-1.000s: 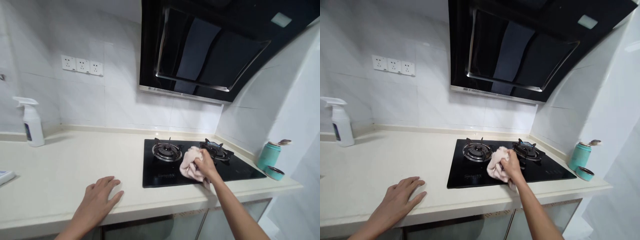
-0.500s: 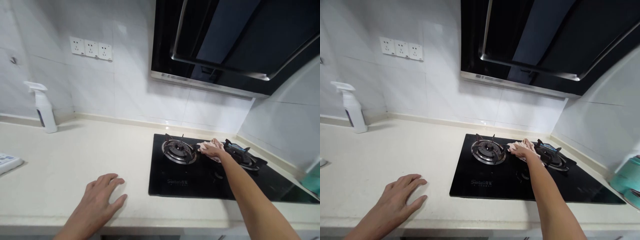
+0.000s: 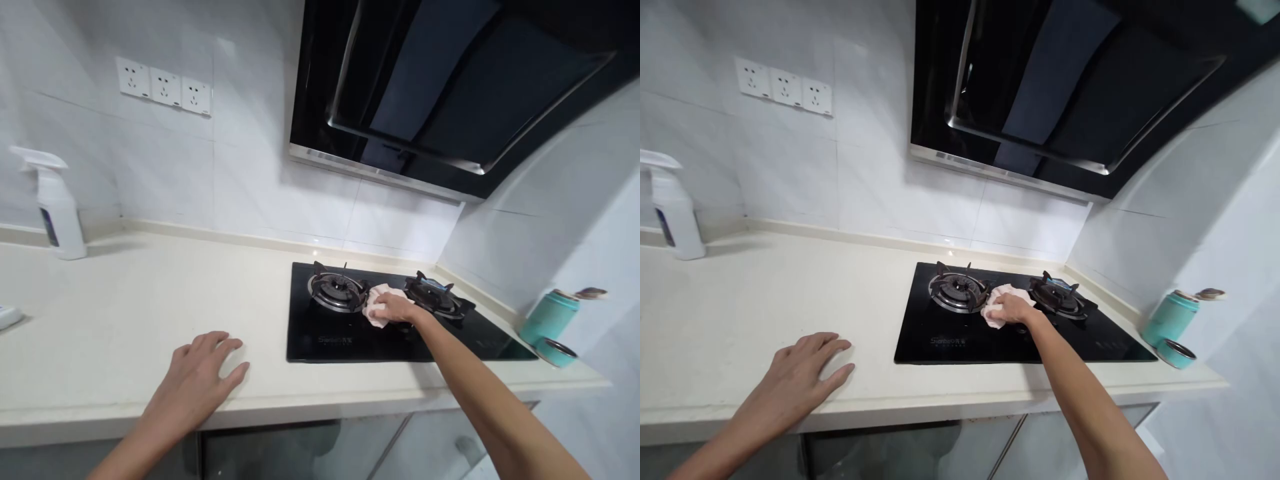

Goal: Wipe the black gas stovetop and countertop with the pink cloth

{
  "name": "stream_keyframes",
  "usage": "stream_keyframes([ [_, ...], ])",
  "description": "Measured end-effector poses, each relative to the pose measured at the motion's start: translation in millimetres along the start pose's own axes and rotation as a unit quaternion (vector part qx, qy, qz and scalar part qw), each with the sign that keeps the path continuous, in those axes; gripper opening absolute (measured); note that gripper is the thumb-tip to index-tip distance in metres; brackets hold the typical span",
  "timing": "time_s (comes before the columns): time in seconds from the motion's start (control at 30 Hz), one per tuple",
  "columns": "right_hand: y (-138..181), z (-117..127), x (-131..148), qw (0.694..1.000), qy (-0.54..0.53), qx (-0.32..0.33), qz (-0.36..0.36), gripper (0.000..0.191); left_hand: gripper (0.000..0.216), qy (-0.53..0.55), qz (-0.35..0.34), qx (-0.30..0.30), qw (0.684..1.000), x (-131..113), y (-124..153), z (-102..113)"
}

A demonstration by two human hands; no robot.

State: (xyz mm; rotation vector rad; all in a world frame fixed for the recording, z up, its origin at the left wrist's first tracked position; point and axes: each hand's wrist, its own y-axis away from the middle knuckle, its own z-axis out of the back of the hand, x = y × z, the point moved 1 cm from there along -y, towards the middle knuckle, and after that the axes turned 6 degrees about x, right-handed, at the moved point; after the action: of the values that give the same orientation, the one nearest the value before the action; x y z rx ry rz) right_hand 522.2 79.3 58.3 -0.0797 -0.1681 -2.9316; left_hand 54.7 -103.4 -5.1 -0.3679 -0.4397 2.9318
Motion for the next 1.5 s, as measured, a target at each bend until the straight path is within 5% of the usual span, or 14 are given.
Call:
stream_keyframes([
  [0.27, 28.7, -18.0, 56.0, 0.997, 0.018, -0.047, 0.064, 0.046, 0.046, 0.007, 0.003, -0.003, 1.000, -8.6, 1.1, 6.9],
  [0.67, 85.9, -45.6, 135.3, 0.972, -0.091, -0.098, 0.194, 0.019, 0.045, -0.002, -0.002, -0.020, 1.000, -10.7, 3.4, 4.9],
  [0.8, 97.2, -32.0, 150.6, 0.933, -0.267, -0.104, 0.218, 0.017, 0.040, 0.004, 0.001, -0.023, 1.000, -12.1, 5.0, 5.8],
  [0.9, 88.1, -5.4, 158.7, 0.892, -0.363, -0.177, 0.203, 0.019, 0.037, 0.010, 0.002, -0.025, 1.000, -11.7, 5.4, 6.8],
  [0.97, 73.0, 10.6, 168.9, 0.890, -0.354, -0.202, 0.203, 0.033, 0.038, 0.009, 0.003, -0.021, 1.000, -11.6, 5.5, 8.2],
  [1.03, 54.2, 17.8, 183.5, 0.922, -0.287, -0.154, 0.211, 0.055, 0.039, 0.008, 0.006, -0.013, 1.000, -12.0, 5.4, 10.0],
  [1.13, 32.4, 9.1, 208.1, 0.963, -0.161, -0.061, 0.205, 0.067, 0.039, 0.009, 0.016, 0.000, 1.000, -12.7, 4.8, 12.6],
  [1.2, 28.8, -5.4, 222.6, 0.970, -0.136, -0.059, 0.191, 0.068, 0.040, 0.010, 0.019, 0.003, 1.000, -12.7, 4.4, 13.7],
  [1.33, 51.8, -38.7, 238.4, 0.969, -0.117, -0.121, 0.180, 0.062, 0.042, 0.004, 0.006, -0.004, 1.000, -10.3, 4.2, 13.3],
  [1.5, 104.7, -70.9, 230.3, 0.944, -0.074, -0.201, 0.249, 0.058, 0.048, -0.015, 0.001, -0.006, 1.000, -2.0, 0.9, 8.0],
])
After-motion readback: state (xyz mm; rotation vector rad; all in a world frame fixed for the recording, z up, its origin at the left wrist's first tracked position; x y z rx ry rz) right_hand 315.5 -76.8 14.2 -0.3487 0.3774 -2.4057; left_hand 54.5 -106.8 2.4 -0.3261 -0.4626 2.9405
